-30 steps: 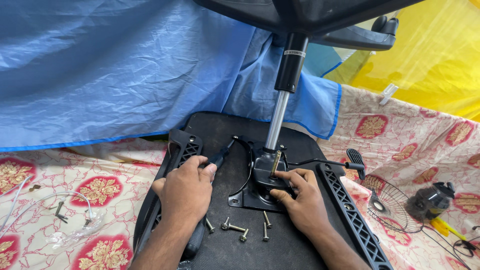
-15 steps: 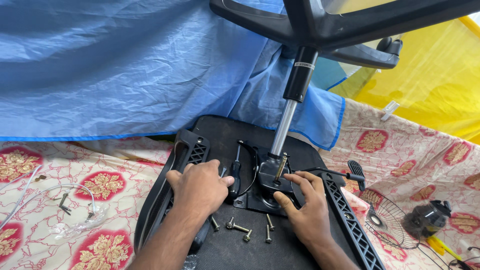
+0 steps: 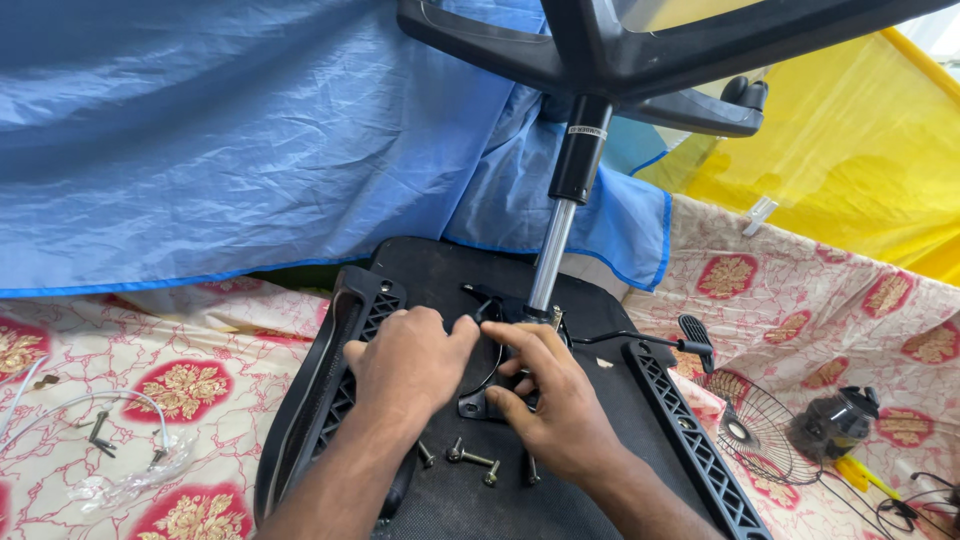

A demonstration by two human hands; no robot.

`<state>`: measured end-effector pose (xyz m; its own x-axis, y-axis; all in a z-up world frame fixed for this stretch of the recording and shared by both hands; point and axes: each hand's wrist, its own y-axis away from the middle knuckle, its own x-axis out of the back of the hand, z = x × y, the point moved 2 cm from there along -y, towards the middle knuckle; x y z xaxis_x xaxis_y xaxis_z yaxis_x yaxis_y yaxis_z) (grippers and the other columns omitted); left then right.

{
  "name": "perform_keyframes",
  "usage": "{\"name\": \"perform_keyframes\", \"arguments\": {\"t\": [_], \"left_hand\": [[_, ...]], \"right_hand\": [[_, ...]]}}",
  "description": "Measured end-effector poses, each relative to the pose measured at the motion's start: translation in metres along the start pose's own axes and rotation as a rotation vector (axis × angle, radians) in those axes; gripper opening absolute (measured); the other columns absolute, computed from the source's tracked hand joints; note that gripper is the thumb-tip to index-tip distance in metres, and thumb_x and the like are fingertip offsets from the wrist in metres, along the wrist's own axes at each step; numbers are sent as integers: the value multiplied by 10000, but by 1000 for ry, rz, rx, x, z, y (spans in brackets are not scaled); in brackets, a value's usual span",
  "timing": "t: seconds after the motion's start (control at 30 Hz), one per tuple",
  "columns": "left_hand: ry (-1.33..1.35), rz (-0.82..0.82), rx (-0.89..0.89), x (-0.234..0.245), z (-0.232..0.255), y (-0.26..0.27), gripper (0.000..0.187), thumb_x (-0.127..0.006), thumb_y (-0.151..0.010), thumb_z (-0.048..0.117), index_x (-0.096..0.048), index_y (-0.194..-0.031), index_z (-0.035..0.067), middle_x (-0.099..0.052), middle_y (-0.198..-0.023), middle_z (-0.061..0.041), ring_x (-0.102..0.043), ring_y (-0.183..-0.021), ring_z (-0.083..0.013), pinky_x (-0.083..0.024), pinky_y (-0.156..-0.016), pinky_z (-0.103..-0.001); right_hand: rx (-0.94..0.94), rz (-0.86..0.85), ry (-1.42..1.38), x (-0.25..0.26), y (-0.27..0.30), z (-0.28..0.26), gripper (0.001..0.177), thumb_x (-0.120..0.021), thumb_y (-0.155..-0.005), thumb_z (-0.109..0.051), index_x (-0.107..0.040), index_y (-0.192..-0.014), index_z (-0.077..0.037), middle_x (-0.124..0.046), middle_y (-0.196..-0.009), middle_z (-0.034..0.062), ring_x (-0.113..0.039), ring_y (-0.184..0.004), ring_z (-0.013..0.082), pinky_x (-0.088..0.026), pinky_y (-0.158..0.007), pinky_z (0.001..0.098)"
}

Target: The person assembles an office chair by attaching the gas lift to the base and securing it with a screwdriver. They insert and tighten multiple screws into the base plate, then lift the chair to inspect the connection. The work is performed on a patterned fabric surface with tools and fasteners nearby.

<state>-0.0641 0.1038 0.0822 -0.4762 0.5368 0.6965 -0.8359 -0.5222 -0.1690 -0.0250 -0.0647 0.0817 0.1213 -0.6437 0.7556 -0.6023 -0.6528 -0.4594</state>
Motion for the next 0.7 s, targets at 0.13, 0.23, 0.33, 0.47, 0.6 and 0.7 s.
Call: {"name": "perform_keyframes", "arguments": {"t": [0.13, 0.23, 0.33, 0.47, 0.6, 0.7], "left_hand": [[455, -156, -28, 10, -2, -2, 468, -574, -974, 428, -772, -1070, 15, -761, -1019, -182, -734, -964, -280, -530, -912, -429], [584, -102, -252, 8, -7, 9, 431, -620, -890, 369, -743, -1159, 55, -705, -1061, -92, -696, -991, -199, -529, -882, -355], [680, -168, -211, 0, -12, 15, 445, -632, -892, 319, -684, -1249, 59, -666, -1070, -57, -688, -974, -165, -554, -867, -337], [649, -178, -202, 0, -19, 15, 434, -650, -877, 267, -694, -1274, 97, -643, -1051, -12, -646, -937, -137, -543, -859, -314], [607, -244, -142, 1, -19, 13, 429, -639, -888, 263, -681, -1293, 130, -624, -1030, -11, -623, -914, -141, -551, -840, -317], [589, -235, -193, 4, -17, 12, 444, -666, -880, 282, -689, -1301, 142, -630, -1010, -22, -633, -899, -127, -555, -837, -311]], "right_hand": [[31, 109, -191, 6, -17, -2, 783, -840, -753, -72, -490, -1448, -164, -528, -1279, 63, -648, -1019, 133, -602, -827, 276], [132, 192, -168, 6, -21, 0, 687, -844, -776, -74, -570, -1402, -143, -496, -1244, 86, -642, -1026, 152, -628, -853, 285], [247, 222, -49, -1, -17, 1, 527, -835, -813, -49, -672, -1309, -116, -477, -1252, 93, -636, -1033, 171, -637, -888, 296], [286, 212, -59, -10, -17, 4, 479, -808, -825, -3, -691, -1276, -116, -473, -1248, 96, -654, -1028, 164, -608, -886, 302], [278, 176, -86, -15, -19, 8, 491, -775, -833, 44, -672, -1288, -109, -475, -1271, 106, -654, -1065, 173, -588, -902, 303], [241, 176, -48, -18, -23, 7, 514, -738, -818, 58, -663, -1300, -105, -466, -1275, 104, -658, -1056, 194, -585, -898, 310]]}}
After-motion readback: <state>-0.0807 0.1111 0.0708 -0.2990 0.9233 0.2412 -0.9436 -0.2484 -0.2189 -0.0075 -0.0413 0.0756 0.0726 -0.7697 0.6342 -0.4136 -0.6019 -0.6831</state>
